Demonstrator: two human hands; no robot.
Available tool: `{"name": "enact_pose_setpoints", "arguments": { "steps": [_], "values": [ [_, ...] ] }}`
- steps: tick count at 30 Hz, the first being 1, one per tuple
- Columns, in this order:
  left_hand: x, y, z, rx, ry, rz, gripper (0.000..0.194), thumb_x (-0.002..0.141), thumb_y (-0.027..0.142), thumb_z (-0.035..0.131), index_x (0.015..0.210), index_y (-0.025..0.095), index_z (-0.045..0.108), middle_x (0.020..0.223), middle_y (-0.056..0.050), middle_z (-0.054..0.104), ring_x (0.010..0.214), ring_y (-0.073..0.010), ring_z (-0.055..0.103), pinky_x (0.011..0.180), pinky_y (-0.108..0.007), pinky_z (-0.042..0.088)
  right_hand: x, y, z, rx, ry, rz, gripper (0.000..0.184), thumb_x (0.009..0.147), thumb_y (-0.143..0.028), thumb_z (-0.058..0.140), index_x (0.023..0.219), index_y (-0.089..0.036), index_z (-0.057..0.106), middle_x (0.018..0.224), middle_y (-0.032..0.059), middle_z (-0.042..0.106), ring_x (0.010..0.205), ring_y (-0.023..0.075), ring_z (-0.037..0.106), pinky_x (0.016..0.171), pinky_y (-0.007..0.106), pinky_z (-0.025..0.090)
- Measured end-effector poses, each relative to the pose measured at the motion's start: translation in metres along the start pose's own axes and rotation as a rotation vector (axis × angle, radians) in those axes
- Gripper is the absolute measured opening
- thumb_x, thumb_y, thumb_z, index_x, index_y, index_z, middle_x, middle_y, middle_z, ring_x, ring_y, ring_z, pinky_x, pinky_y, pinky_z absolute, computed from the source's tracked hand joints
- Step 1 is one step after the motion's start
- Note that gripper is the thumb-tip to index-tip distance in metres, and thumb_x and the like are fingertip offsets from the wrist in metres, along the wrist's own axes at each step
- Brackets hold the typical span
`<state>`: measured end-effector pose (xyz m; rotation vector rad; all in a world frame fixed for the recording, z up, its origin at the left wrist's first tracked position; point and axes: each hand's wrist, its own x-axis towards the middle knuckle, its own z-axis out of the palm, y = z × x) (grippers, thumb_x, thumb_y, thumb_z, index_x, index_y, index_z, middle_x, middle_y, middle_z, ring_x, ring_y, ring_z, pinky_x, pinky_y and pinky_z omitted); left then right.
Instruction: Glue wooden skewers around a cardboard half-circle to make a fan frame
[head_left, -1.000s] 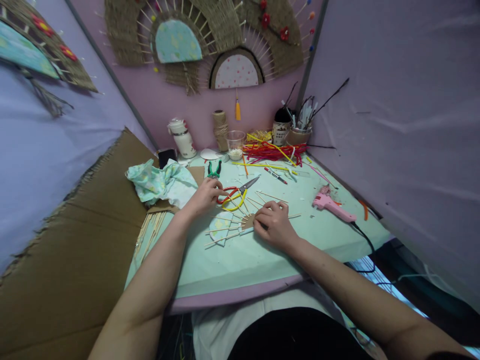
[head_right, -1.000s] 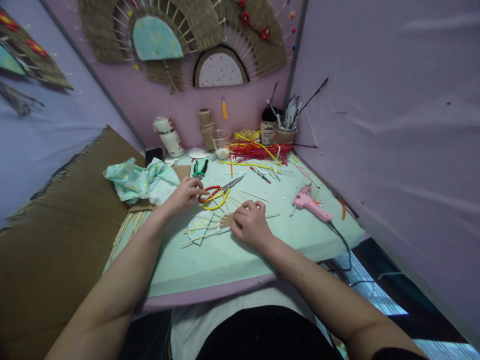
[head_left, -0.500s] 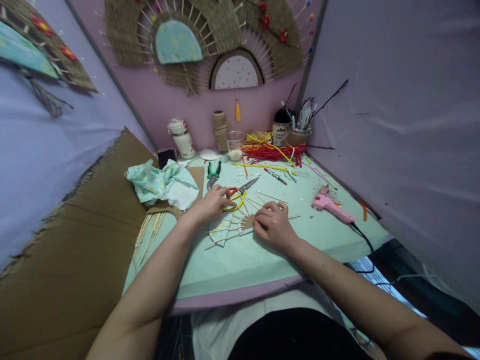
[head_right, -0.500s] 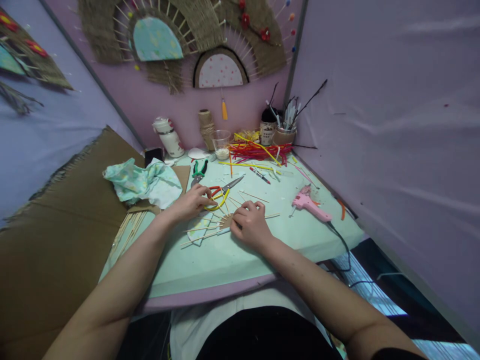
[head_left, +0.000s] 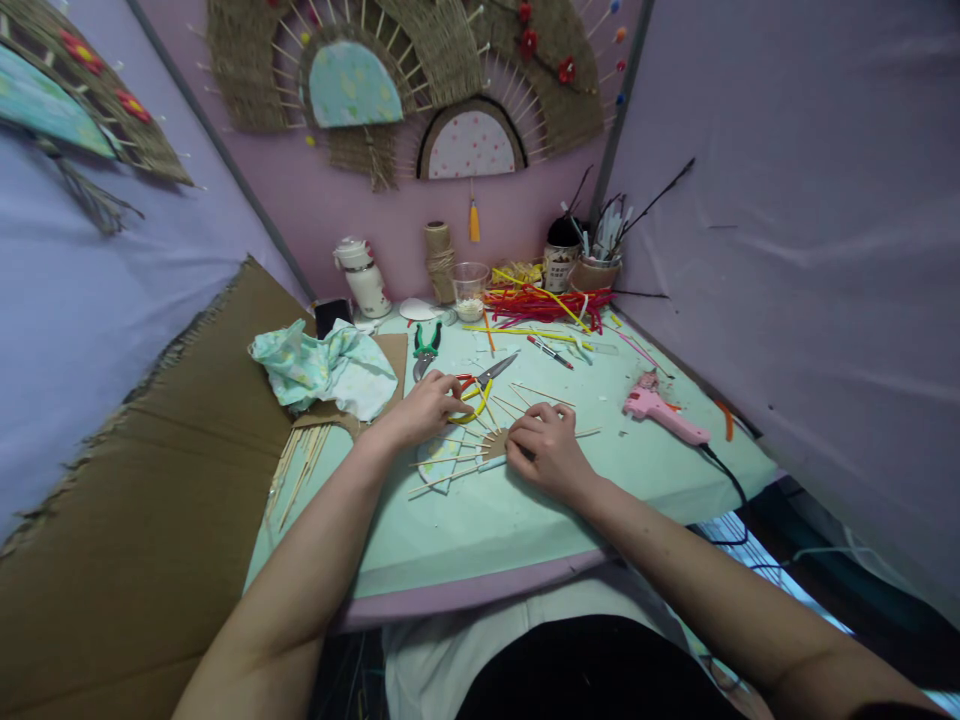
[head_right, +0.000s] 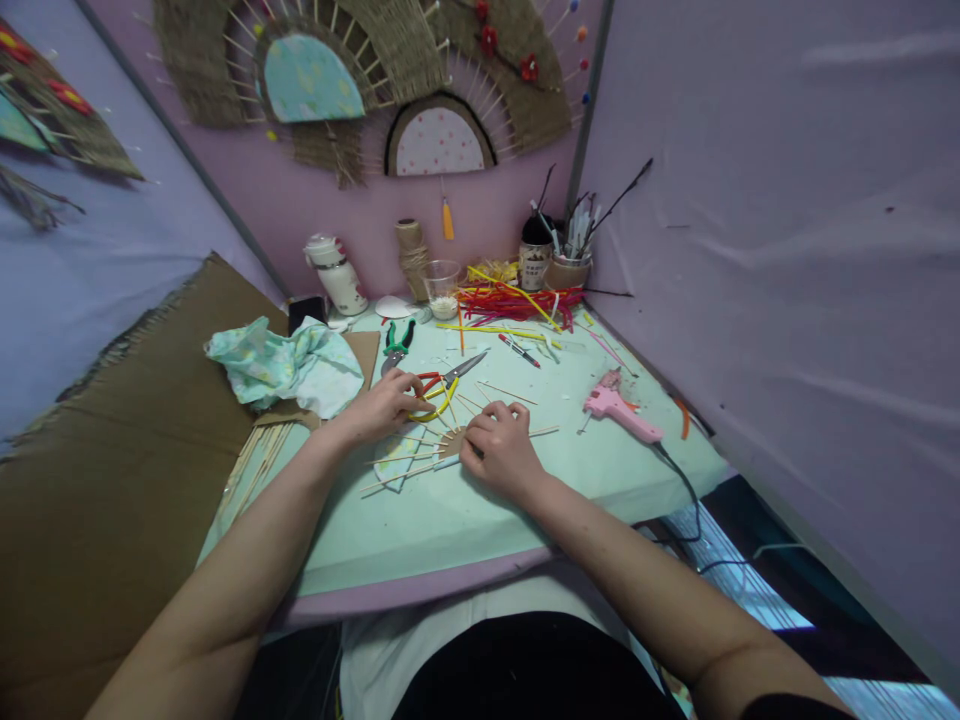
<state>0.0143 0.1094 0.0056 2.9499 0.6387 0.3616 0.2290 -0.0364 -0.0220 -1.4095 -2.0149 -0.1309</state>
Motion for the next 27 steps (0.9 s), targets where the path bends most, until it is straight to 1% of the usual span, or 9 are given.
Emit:
{"name": "enact_pose_setpoints", "arguments": {
  "steps": [10, 14, 18, 23, 27],
  "values": [
    [0.0, 0.0, -0.001, 0.005, -0.012, -0.003, 0.029, 0.087, 0.015, 0.064, 0.107, 0.032, 0.077, 0.106, -0.007, 0.061, 0.101, -0.0228, 0.048, 0.094, -0.038, 0.044, 0.0, 0.001, 0.0, 0.027, -0.001, 0.009, 0.02, 0.087, -0.019, 0.057, 0.069, -0.019, 0.066, 0.079, 0.0013, 0.073, 0.093, 0.0193, 0.053, 0.09, 0.042, 0.021],
    [0.001, 0.001, -0.001, -0.011, 0.005, -0.01, 0.032, 0.089, 0.013, 0.058, 0.109, 0.031, 0.077, 0.104, -0.008, 0.061, 0.1, -0.0221, 0.049, 0.095, -0.039, 0.044, 0.0, 0.0, -0.002, -0.007, -0.014, 0.004, 0.02, 0.088, -0.019, 0.057, 0.07, -0.019, 0.067, 0.08, 0.0019, 0.073, 0.093, 0.0197, 0.052, 0.09, 0.042, 0.022],
    [0.003, 0.007, -0.001, -0.033, 0.03, 0.019, 0.034, 0.09, 0.012, 0.057, 0.111, 0.032, 0.076, 0.104, -0.007, 0.061, 0.1, -0.021, 0.05, 0.096, -0.039, 0.046, 0.0, -0.001, -0.003, -0.01, -0.002, 0.007, 0.017, 0.09, -0.023, 0.056, 0.084, -0.022, 0.072, 0.091, 0.0028, 0.073, 0.095, 0.0204, 0.052, 0.091, 0.042, 0.023],
    [0.004, 0.016, -0.002, -0.06, -0.023, 0.049, 0.046, 0.082, -0.002, 0.056, 0.107, 0.03, 0.077, 0.105, -0.006, 0.06, 0.11, -0.0233, 0.049, 0.098, -0.038, 0.045, -0.002, -0.001, -0.002, 0.013, -0.009, 0.021, 0.018, 0.091, -0.026, 0.057, 0.098, -0.027, 0.074, 0.101, 0.0037, 0.071, 0.1, 0.0219, 0.05, 0.09, 0.042, 0.023],
    [0.003, 0.02, -0.002, -0.068, -0.054, 0.059, 0.049, 0.08, -0.004, 0.053, 0.11, 0.029, 0.076, 0.108, -0.007, 0.061, 0.115, -0.0253, 0.046, 0.101, -0.04, 0.043, -0.002, -0.001, -0.001, 0.004, -0.044, 0.011, 0.019, 0.091, -0.026, 0.057, 0.102, -0.028, 0.073, 0.104, 0.0037, 0.07, 0.102, 0.0225, 0.049, 0.09, 0.042, 0.023]
  ]
}}
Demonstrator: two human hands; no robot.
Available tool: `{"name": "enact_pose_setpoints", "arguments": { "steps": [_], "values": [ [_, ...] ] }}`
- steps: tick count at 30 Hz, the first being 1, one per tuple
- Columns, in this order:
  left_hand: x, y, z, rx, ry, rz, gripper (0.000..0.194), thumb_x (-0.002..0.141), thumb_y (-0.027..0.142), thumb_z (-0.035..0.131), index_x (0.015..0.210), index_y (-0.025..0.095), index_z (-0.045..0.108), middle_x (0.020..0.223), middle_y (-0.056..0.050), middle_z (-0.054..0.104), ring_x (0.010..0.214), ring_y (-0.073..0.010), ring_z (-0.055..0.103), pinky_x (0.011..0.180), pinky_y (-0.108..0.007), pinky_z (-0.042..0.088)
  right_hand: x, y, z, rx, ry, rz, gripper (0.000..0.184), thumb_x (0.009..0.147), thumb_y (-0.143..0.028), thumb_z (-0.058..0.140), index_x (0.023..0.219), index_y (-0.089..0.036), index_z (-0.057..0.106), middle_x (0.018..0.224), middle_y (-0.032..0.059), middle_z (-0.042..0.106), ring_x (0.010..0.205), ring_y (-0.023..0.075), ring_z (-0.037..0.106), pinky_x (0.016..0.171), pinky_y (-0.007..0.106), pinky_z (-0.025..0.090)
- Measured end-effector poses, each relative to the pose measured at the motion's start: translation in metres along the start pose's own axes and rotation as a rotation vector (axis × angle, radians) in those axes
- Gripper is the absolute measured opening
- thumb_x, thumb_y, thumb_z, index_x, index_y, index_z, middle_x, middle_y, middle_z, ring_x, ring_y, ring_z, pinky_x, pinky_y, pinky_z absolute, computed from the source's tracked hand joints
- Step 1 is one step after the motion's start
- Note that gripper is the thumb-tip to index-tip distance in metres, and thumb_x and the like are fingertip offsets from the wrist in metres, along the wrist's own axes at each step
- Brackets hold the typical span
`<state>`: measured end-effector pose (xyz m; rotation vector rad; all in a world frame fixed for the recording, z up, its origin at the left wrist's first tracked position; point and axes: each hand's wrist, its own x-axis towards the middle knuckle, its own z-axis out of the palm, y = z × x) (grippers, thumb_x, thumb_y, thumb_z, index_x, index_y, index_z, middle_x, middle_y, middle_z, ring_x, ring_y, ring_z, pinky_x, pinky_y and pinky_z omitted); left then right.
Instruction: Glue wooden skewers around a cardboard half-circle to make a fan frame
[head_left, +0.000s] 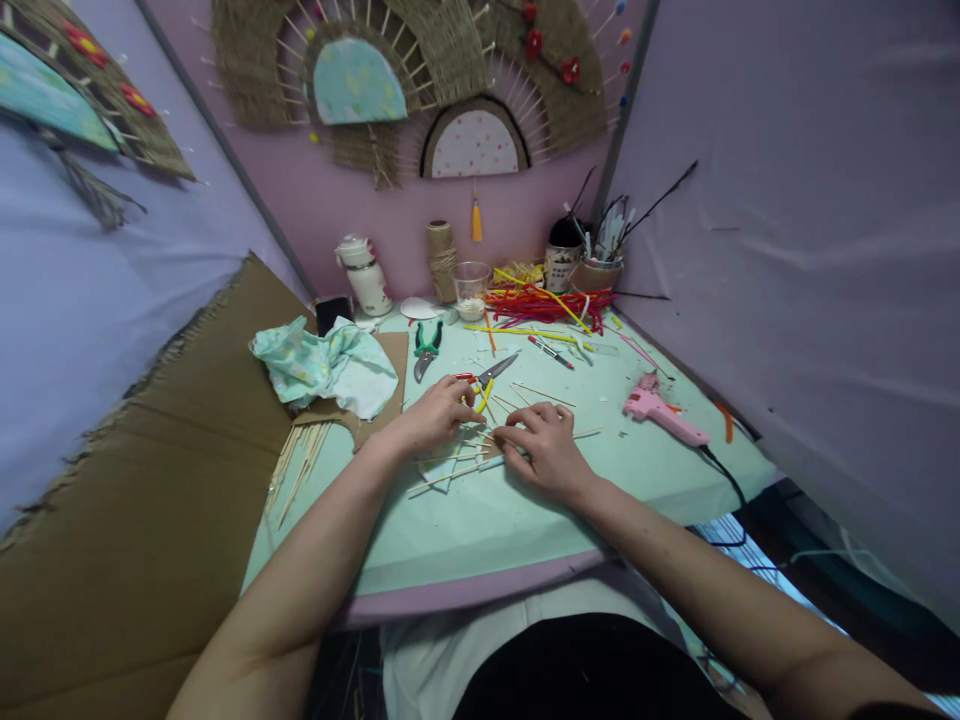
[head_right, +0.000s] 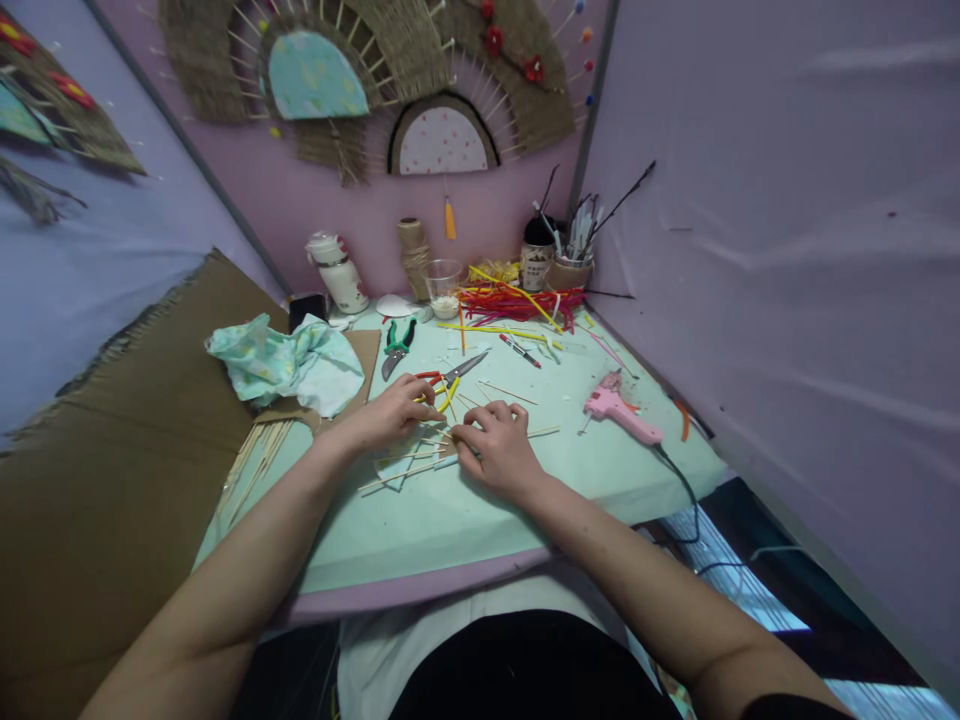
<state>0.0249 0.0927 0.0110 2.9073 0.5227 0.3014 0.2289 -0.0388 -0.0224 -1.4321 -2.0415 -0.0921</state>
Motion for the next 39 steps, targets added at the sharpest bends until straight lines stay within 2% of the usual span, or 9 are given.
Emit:
{"name": "enact_pose_setpoints", "arguments": {
  "steps": [39],
  "values": [
    [0.0014, 0.0035, -0.0019, 0.036, -0.037, 0.004, 0.052, 0.08, -0.004, 0.051, 0.11, 0.029, 0.076, 0.106, -0.007, 0.061, 0.114, -0.0249, 0.046, 0.104, -0.042, 0.041, 0.0023, 0.0022, 0.0015, -0.022, -0.067, 0.007, 0.02, 0.093, -0.026, 0.056, 0.099, -0.027, 0.075, 0.108, 0.0041, 0.07, 0.106, 0.0236, 0.048, 0.091, 0.044, 0.023]
  ]
}}
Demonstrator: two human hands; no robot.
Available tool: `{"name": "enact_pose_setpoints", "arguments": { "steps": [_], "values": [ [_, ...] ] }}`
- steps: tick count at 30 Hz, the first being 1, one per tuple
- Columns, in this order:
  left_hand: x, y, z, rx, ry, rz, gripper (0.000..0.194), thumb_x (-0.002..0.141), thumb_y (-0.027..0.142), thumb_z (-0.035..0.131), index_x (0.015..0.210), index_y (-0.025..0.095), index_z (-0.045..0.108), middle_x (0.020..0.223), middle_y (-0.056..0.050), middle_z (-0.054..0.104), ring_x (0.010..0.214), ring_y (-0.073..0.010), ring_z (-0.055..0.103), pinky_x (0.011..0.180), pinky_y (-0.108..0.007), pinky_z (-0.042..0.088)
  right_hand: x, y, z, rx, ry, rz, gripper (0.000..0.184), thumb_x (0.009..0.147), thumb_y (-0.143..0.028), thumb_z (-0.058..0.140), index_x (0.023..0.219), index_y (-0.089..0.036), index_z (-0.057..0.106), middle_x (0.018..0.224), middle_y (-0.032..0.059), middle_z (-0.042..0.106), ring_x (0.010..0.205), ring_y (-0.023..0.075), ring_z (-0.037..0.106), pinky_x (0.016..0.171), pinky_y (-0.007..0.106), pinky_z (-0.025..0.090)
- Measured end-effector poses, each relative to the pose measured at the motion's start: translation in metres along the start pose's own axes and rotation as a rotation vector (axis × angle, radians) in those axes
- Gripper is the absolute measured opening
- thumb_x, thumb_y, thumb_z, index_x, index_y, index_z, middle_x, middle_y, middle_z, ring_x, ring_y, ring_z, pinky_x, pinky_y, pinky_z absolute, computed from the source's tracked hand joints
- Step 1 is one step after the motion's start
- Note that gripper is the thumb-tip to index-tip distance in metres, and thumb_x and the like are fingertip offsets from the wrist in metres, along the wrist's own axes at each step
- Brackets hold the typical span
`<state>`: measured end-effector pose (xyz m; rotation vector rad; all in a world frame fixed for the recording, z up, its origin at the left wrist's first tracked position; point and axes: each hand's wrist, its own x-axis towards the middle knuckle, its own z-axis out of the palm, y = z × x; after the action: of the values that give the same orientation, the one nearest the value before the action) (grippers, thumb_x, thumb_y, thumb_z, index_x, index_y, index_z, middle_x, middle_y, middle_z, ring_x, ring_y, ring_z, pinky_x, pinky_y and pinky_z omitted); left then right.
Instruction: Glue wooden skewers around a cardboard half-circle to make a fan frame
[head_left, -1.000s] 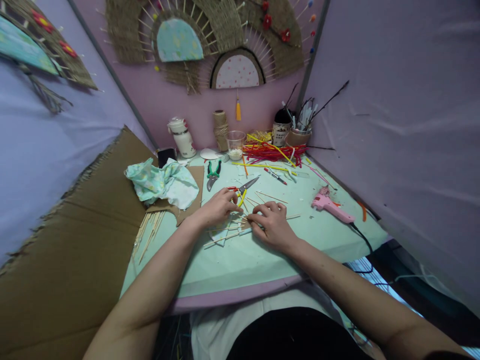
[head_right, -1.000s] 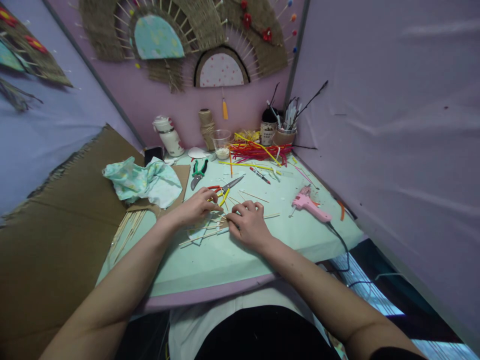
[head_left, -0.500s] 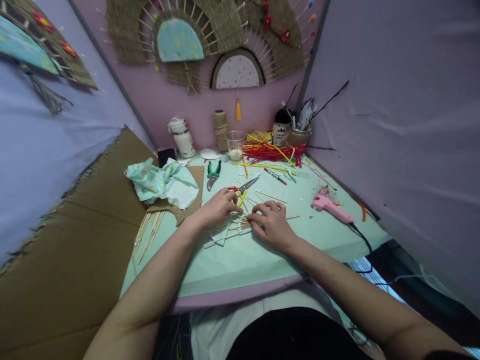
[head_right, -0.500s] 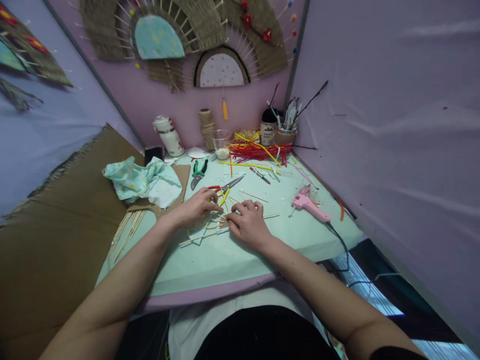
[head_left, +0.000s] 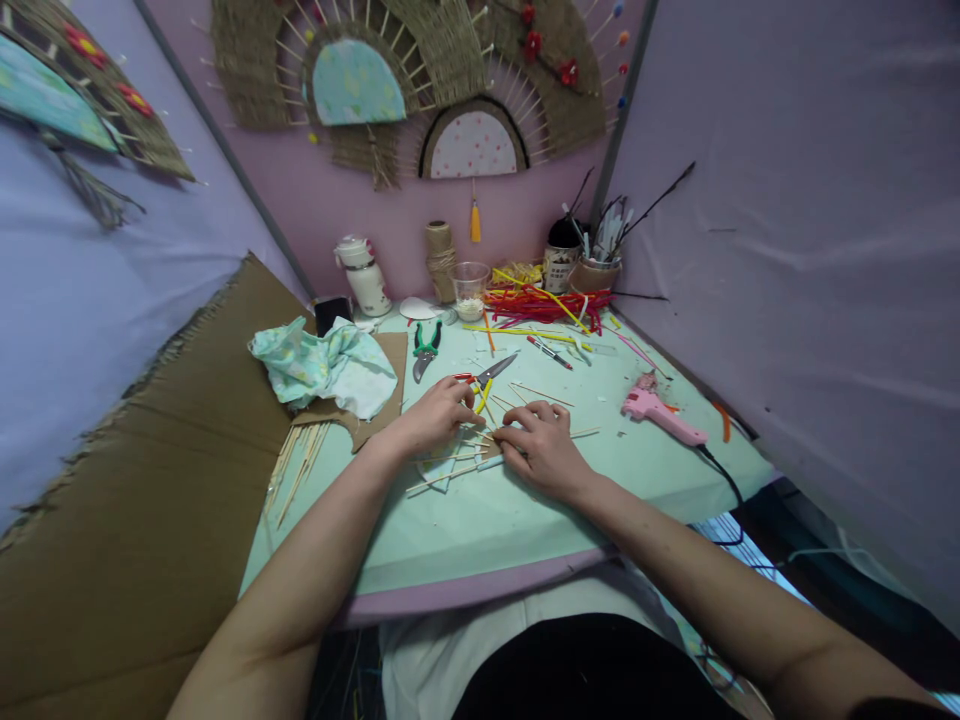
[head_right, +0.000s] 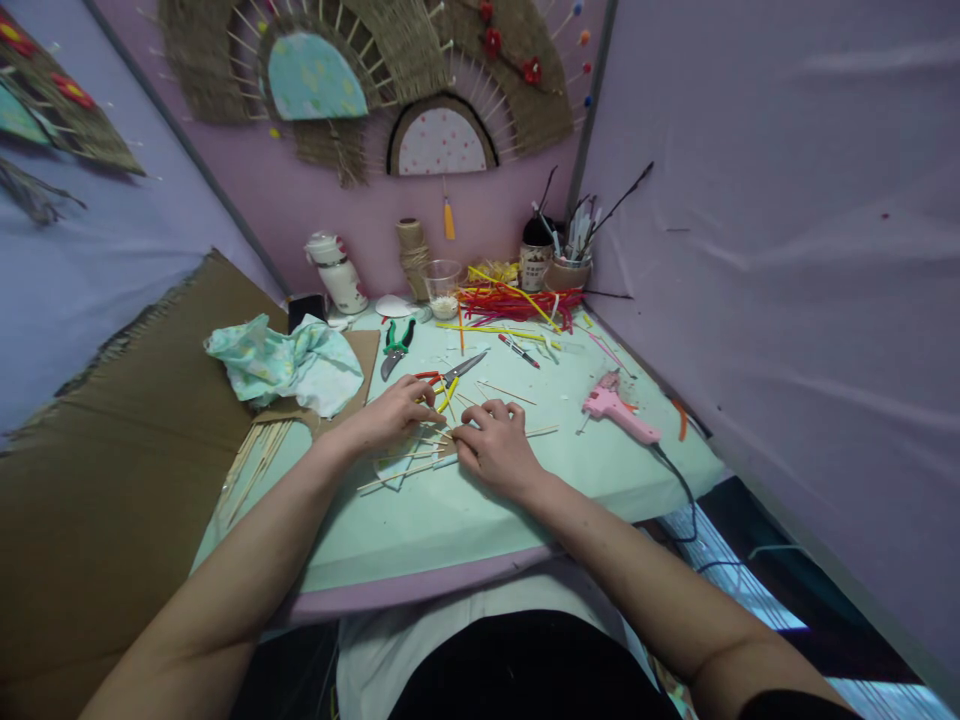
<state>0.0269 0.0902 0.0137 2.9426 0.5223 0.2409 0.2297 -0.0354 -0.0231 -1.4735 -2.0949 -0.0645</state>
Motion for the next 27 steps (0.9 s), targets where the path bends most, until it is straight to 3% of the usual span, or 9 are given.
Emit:
{"name": "enact_pose_setpoints", "arguments": {
  "steps": [18, 27],
  "values": [
    [0.0002, 0.0006, 0.0028, 0.019, 0.027, -0.018, 0.048, 0.081, -0.001, 0.052, 0.109, 0.03, 0.076, 0.103, -0.006, 0.061, 0.108, -0.0236, 0.047, 0.101, -0.04, 0.042, 0.0003, 0.0006, 0.0004, -0.005, -0.013, 0.005, 0.02, 0.093, -0.026, 0.056, 0.098, -0.028, 0.074, 0.107, 0.0026, 0.07, 0.105, 0.0229, 0.048, 0.091, 0.044, 0.023],
    [0.0001, -0.0031, 0.0036, -0.022, 0.084, 0.001, 0.049, 0.081, -0.004, 0.047, 0.112, 0.024, 0.074, 0.105, -0.008, 0.062, 0.117, -0.0238, 0.046, 0.102, -0.04, 0.044, -0.0024, -0.0026, -0.0019, -0.017, 0.13, 0.08, 0.018, 0.089, -0.025, 0.058, 0.101, -0.026, 0.072, 0.116, 0.0053, 0.066, 0.11, 0.0249, 0.047, 0.096, 0.043, 0.027]
  ]
}}
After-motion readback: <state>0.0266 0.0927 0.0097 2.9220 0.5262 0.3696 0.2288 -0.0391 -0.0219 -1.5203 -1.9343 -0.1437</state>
